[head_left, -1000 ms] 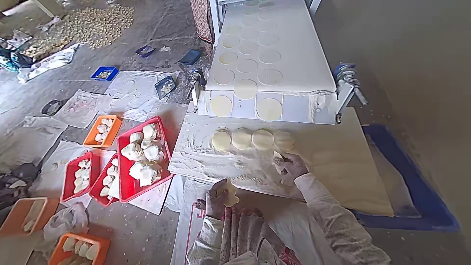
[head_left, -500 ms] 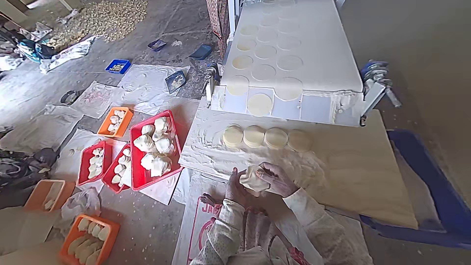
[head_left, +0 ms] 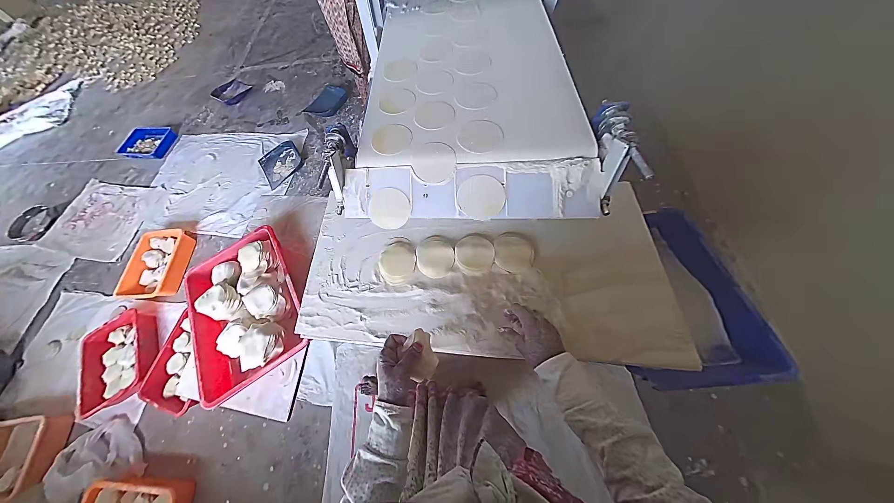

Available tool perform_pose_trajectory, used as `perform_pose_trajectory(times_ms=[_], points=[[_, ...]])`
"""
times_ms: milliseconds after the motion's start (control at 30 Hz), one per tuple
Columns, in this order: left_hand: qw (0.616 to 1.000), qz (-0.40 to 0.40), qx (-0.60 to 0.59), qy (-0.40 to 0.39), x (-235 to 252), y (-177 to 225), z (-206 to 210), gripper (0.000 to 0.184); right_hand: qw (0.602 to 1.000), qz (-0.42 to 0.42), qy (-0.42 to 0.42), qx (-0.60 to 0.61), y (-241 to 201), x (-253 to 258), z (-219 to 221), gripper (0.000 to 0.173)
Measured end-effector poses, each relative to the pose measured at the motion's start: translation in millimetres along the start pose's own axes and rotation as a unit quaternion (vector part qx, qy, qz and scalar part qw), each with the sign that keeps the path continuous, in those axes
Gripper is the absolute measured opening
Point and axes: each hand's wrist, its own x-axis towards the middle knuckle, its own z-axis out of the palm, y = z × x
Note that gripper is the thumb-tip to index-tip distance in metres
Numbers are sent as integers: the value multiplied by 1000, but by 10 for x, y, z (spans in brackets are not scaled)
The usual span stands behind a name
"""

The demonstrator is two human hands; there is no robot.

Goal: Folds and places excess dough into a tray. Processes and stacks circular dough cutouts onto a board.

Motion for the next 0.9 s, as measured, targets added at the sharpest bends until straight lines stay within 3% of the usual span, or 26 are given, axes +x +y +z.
perform_pose_trajectory(times_ms=[100,167,267,367,400,533,633,733,833,900], points=[[999,10,40,19,15,-4,-141,16,979,-12,-59,-194,426,145,36,57],[998,12,52,36,9,-24,-171,16,971,-50,-69,-226,600,190,68,44],[998,16,41,49,4,-45,-165,15,991,-23,-54,-117,625,196,-141,35],[998,-7,19,60,-36,-67,-136,12,986,-14,75,150,741,187,-241,27],[998,-15,14,61,-47,-87,-126,11,978,-7,90,188,809,220,-255,23],[997,-31,-5,70,-101,-132,-122,8,988,92,40,118,732,208,-518,27],[998,-17,-14,66,-152,-165,-172,11,955,59,110,269,591,97,-529,12],[998,-20,-34,56,-187,-120,-163,13,967,77,77,232,471,77,-686,18],[997,-21,-47,54,-225,-135,-190,12,941,5,61,332,304,-3,-748,3],[997,-10,-58,56,-216,-164,-208,8,973,14,58,222,239,46,-809,13]])
